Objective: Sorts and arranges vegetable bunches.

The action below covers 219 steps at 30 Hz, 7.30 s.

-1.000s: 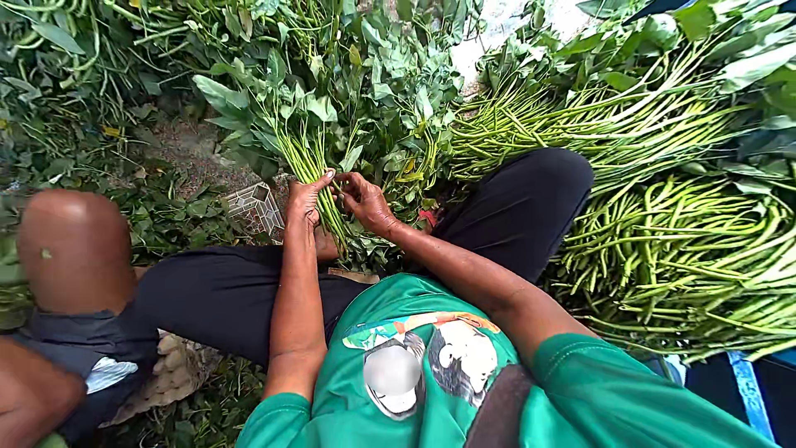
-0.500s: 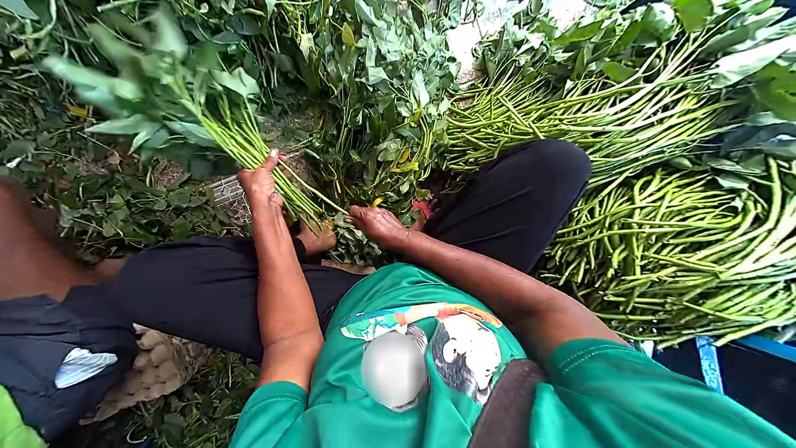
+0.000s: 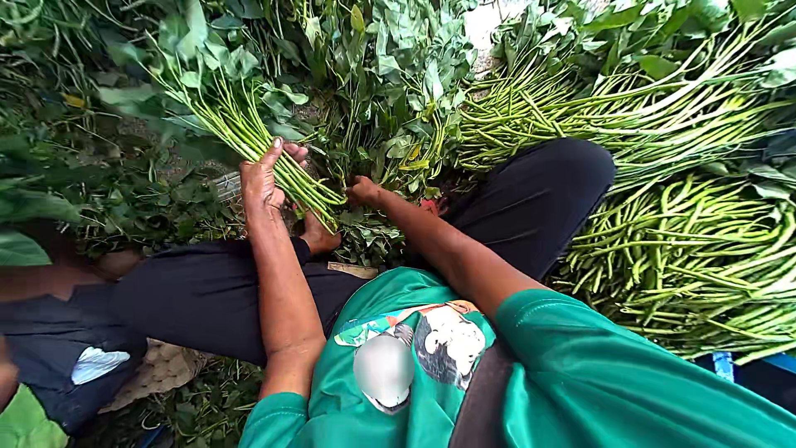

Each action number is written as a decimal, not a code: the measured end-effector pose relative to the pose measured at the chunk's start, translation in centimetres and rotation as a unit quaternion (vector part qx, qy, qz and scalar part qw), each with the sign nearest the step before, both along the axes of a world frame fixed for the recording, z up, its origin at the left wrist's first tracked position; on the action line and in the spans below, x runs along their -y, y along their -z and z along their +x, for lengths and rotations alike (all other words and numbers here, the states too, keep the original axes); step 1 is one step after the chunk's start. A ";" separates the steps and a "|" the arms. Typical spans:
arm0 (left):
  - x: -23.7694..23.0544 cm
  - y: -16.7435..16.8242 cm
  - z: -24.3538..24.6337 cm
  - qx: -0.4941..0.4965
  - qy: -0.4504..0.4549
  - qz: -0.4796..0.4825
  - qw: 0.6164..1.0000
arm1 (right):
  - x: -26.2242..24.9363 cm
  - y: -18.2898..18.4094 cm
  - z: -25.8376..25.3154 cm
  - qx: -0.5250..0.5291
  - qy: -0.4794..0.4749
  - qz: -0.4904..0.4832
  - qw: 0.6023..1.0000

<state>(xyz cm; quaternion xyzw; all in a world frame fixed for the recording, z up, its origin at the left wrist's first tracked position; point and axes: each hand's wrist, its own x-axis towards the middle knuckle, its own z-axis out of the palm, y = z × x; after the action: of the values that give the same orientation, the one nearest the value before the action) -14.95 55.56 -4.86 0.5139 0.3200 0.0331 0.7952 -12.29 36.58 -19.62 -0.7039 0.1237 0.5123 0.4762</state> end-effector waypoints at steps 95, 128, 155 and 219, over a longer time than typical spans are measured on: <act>0.8 0.4 -0.7 -0.020 -0.047 -0.026 0.998 | -1.9 1.0 6.1 0.168 -0.018 0.000 0.986; 5.7 3.9 0.8 -0.168 0.073 0.054 0.982 | -1.7 -8.3 1.7 0.107 0.216 0.153 0.958; 0.0 2.1 0.8 -0.017 -0.069 0.197 0.978 | 0.6 -8.5 -4.0 0.240 -0.331 0.080 0.909; 3.1 1.7 0.7 -0.018 0.042 0.071 0.996 | 3.1 -13.2 1.5 0.370 -0.173 0.051 0.911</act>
<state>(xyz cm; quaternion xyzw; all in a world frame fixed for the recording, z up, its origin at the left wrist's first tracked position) -14.26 52.47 -6.60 0.5828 0.3093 0.0124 0.7513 -10.76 33.46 -6.40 -0.8283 -0.2111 0.2953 0.4268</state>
